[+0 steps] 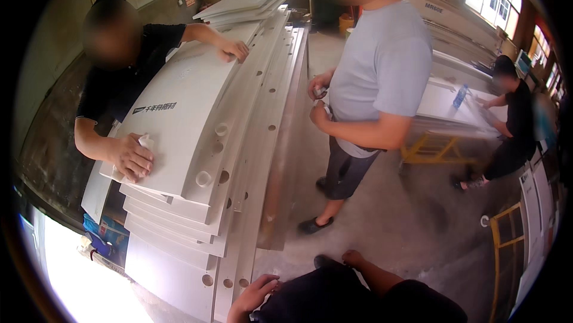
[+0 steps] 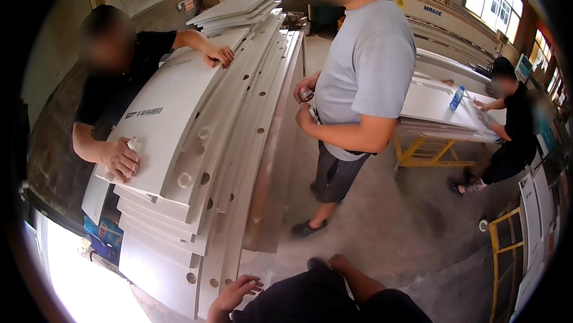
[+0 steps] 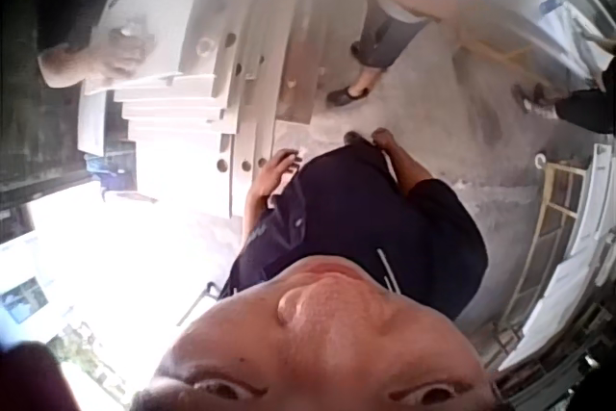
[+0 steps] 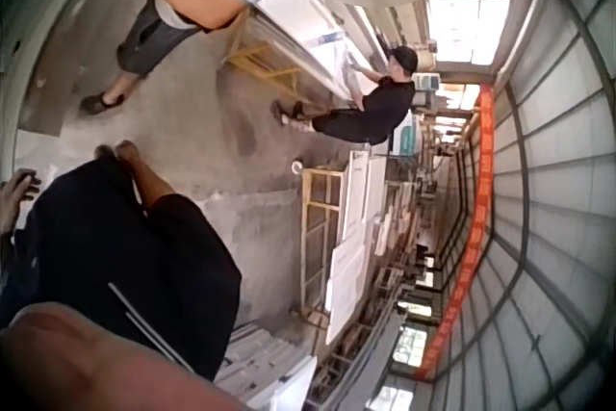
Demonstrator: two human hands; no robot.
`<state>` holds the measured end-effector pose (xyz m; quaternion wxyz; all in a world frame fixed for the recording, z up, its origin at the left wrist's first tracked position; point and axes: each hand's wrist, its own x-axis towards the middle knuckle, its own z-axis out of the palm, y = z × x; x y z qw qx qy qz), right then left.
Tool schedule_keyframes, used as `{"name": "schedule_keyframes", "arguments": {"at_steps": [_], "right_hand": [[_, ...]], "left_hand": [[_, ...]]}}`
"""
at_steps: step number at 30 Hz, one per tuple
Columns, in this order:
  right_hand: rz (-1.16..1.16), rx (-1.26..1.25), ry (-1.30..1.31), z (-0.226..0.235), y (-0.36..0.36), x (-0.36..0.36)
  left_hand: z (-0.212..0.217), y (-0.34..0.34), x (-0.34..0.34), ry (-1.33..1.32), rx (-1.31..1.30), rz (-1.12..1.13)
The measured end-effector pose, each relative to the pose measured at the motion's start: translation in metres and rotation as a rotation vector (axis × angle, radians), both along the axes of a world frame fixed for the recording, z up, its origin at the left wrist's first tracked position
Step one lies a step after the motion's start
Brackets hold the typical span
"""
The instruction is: The person applies adhesive from a caulking gun into circular holes on stacked white panels. They then insert small white plastic plugs into the holes and wipe the surface with a cloth. The person also moves and stacks large white panels labeled 'PET' on a workbench.
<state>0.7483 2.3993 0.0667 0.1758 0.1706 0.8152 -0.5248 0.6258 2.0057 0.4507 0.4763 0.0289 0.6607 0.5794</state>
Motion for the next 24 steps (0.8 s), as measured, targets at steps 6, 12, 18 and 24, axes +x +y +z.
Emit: {"name": "schedule_keyframes", "arguments": {"at_steps": [6, 12, 18, 24], "right_hand": [[-0.089, -0.028, -0.185, 0.018, -0.005, -0.007], [-0.036, 0.101, -0.086, 0.005, -0.009, 0.005], [0.526, 0.616, 0.312, -0.016, -0.001, 0.012], [0.567, 0.683, 0.273, 0.005, -0.004, 0.012]], "left_hand": [[-0.002, -0.001, 0.005, -0.004, 0.005, 0.052], [-0.015, 0.002, -0.001, 0.089, -0.038, -0.066], [-0.003, -0.001, 0.003, 0.099, -0.092, -0.040], [-0.008, -0.003, 0.000, 0.089, -0.091, -0.059]]}}
